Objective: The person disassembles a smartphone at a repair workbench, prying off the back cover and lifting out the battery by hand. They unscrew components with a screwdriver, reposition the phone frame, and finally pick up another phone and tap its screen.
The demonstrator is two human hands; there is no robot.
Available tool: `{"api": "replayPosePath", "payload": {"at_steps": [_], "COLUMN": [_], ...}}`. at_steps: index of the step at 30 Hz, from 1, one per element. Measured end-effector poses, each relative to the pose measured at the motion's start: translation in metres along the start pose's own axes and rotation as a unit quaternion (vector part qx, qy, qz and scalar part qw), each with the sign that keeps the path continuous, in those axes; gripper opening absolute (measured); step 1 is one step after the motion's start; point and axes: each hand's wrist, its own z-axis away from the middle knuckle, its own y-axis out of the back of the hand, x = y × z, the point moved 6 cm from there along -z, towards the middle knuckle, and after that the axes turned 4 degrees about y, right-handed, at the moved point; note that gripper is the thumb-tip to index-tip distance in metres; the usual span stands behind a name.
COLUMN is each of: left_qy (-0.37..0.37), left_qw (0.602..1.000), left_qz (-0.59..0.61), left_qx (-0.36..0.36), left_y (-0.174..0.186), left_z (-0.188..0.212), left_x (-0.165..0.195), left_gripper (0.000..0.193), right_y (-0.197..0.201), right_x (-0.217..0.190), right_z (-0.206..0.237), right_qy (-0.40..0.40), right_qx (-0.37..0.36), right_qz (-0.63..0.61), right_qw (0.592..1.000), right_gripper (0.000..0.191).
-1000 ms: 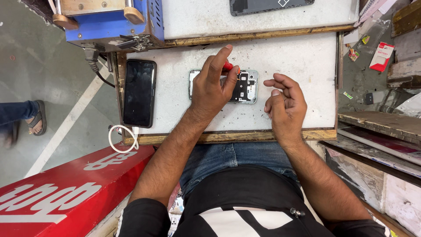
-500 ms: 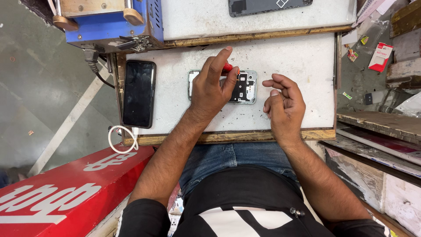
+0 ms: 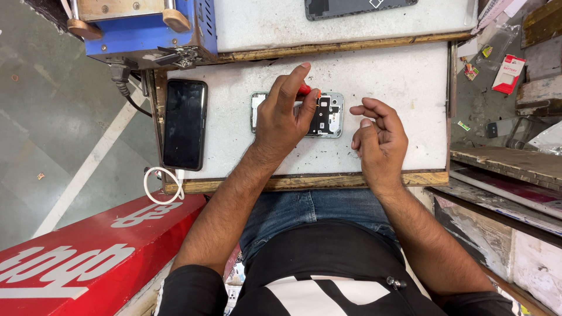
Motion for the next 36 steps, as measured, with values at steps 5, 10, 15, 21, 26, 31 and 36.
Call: {"api": "replayPosePath", "payload": {"at_steps": [5,10,15,21,26,31,36], "left_qy": [0.016,0.029,0.039,0.050,0.042,0.043,0.042], "left_qw": [1.000,0.999,0.999,0.998,0.999,0.998,0.998], "left_qz": [0.019,0.031,0.029,0.037,0.032,0.034,0.040], "left_qx": [-0.007,-0.008,-0.009,-0.010,-0.004,-0.005,-0.006], "left_y": [-0.001,0.000,-0.001,-0.002,-0.001,-0.002,-0.003], "left_z": [0.001,0.004,0.005,0.007,0.007,0.008,0.008], "left_x": [-0.002,-0.005,-0.009,-0.011,-0.012,-0.012,-0.011], "left_gripper": [0.061,0.062,0.063,0.063,0.063,0.063,0.062], "right_y": [-0.001,-0.003,-0.004,-0.004,-0.005,-0.005,-0.005], "right_x": [-0.001,-0.001,-0.001,0.000,0.000,0.002,0.002], "right_z": [0.000,0.000,0.000,0.000,0.000,0.001,0.001], "right_qy": [0.009,0.024,0.027,0.019,0.021,0.013,0.012], "right_qx": [-0.008,-0.020,-0.020,-0.020,-0.022,-0.021,-0.020], "right_qz": [0.017,0.035,0.048,0.046,0.042,0.045,0.040], "right_qw": [1.000,0.999,0.998,0.999,0.999,0.999,0.999], "right_gripper": [0.031,0.032,0.030,0.031,0.031,0.032,0.033]}}
